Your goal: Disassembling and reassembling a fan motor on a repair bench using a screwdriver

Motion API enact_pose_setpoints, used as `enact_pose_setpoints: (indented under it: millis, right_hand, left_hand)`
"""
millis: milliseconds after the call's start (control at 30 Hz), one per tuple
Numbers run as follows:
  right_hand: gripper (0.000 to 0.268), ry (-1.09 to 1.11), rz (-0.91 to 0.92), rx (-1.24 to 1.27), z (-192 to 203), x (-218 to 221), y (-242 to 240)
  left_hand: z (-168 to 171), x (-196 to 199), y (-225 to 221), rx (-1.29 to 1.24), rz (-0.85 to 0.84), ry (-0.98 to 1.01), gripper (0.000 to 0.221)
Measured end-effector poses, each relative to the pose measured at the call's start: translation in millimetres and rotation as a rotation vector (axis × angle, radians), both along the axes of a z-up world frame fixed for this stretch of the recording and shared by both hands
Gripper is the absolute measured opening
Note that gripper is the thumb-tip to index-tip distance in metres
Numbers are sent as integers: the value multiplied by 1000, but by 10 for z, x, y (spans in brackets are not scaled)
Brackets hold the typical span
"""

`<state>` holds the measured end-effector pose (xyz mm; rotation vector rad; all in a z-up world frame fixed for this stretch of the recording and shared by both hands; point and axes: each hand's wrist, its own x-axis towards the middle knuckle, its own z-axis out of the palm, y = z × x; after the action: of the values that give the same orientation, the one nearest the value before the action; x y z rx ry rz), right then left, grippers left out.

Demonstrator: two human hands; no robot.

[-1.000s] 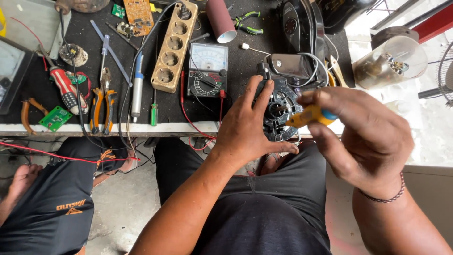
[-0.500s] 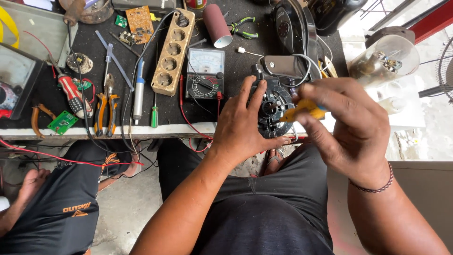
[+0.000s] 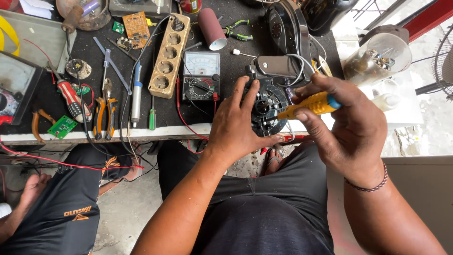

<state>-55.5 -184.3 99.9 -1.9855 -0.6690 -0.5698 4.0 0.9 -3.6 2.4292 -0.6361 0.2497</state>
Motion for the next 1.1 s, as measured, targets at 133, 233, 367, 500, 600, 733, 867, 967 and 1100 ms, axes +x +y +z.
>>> enact_pose_setpoints:
  millis: [133,233,367,500,600,733,867,967,1100]
  right_hand:
    - [42,-31,-28,77,-58,-43,-69]
    - [31,-13,-212,249,-173,-95,-236]
    - [33,399,-310,191,-447,-94,-343]
    - [45,664,-411,-188,-709,-116,-147]
    - [48,764,-453,-249,-720,-105,-88]
    - [30,873,-381,-122,-756,-106,-204]
    - [19,1036,-424,-50,-897,-49,-497]
    - [36,999,-352,-7,-829,-16,-801]
    - [44,684,-404,47,0,-72,-549]
  left_hand:
    - [14,5,4,-7,3,-8,126]
    - [9,-9,11,5,-1,-18,126]
    - [9,-17,22,-48,1,-49,127]
    - [8,-12,12,-83,-13,-85,121]
    - [34,-13,34,-84,-21,-34,127]
    - [21,-16,31,-63,-5,-49,126]
    - [45,-16,15,-32,-14,-25,130]
    - [33,-13,14,-30,-8,-39,130]
    - [47,-29,1,-48,-14,-51,130]
